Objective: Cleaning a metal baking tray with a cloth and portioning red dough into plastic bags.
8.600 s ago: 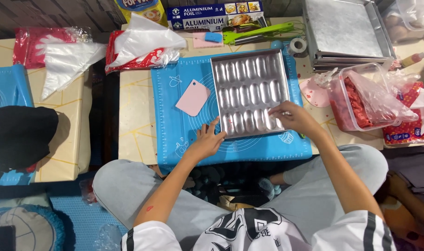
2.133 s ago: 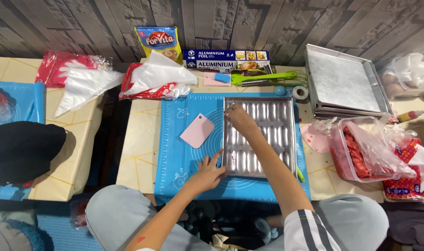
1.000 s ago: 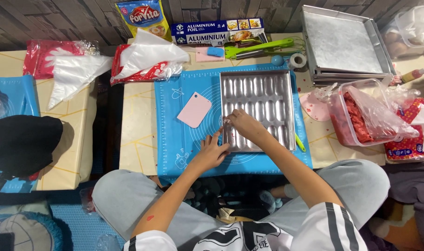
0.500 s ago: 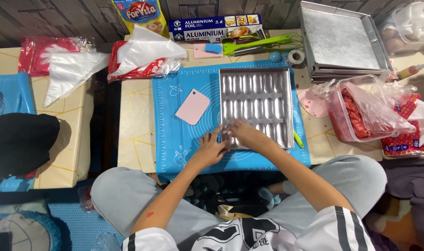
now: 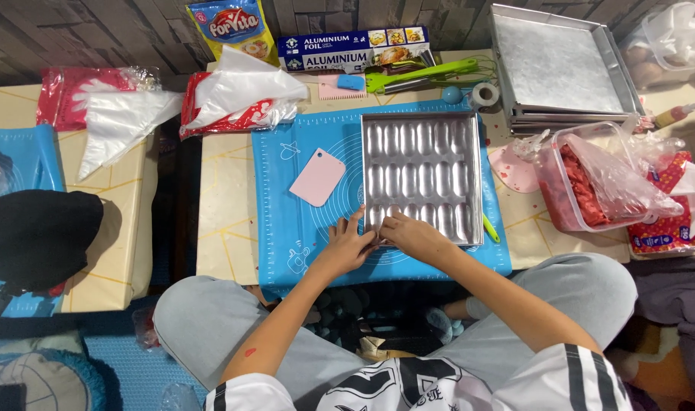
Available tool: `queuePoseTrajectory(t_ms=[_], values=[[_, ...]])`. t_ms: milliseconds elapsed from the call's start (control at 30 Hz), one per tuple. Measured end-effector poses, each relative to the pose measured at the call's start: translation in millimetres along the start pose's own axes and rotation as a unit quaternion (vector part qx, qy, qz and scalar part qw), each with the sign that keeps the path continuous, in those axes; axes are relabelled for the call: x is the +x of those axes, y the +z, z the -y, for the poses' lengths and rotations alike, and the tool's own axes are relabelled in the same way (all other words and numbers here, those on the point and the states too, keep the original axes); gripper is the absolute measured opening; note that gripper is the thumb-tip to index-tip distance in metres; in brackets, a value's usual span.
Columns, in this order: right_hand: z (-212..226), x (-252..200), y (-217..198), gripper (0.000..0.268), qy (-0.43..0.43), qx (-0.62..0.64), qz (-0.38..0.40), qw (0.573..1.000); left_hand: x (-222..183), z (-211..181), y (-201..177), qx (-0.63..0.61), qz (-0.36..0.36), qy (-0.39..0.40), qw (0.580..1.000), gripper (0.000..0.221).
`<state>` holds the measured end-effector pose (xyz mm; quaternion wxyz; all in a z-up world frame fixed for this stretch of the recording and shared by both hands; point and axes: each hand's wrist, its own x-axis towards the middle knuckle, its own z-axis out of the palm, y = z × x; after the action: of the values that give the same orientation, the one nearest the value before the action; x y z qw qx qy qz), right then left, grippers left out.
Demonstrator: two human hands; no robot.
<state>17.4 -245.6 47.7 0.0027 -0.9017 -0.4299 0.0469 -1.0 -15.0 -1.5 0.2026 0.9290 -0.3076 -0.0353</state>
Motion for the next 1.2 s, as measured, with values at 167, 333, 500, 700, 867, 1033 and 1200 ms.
queuePoseTrajectory(t_ms=[167, 333, 500, 700, 867, 1033, 1200], values=[[-3.9, -11.5, -19.8, 0.012, 0.021, 0.046, 0.062, 0.997, 1.2, 1.4, -2.2, -0.003, -0.004, 0.004, 1.000, 0.022], [-0.8, -20.1, -40.8, 0.015, 0.030, 0.042, 0.095, 0.994, -1.1, -1.9, -4.7, 0.002, -0.013, 0.011, 1.000, 0.020], [-12.3, -32.6, -39.2, 0.015, 0.052, 0.015, 0.121, 0.991, -0.7, -0.9, 0.3, -0.004, -0.020, 0.010, 1.000, 0.025], [-27.9, -44.1, -39.7, 0.012, 0.048, 0.083, 0.051, 0.994, -0.5, -2.1, 0.1, 0.017, -0.028, 0.021, 0.999, 0.026], [-51.7, -62.3, -19.4, 0.017, 0.097, 0.225, -0.021, 0.969, -2.1, -4.4, -5.8, 0.012, -0.014, 0.017, 1.000, 0.028], [-36.4, -68.6, -84.0, 0.027, 0.211, 0.451, -0.100, 0.861, 0.7, 3.0, 10.0, 0.044, -0.001, 0.003, 0.999, 0.029], [-59.7, -84.6, -56.8, 0.032, 0.246, 0.640, -0.242, 0.687, 3.1, 17.2, 6.7, 0.041, 0.011, -0.020, 0.999, 0.036]])
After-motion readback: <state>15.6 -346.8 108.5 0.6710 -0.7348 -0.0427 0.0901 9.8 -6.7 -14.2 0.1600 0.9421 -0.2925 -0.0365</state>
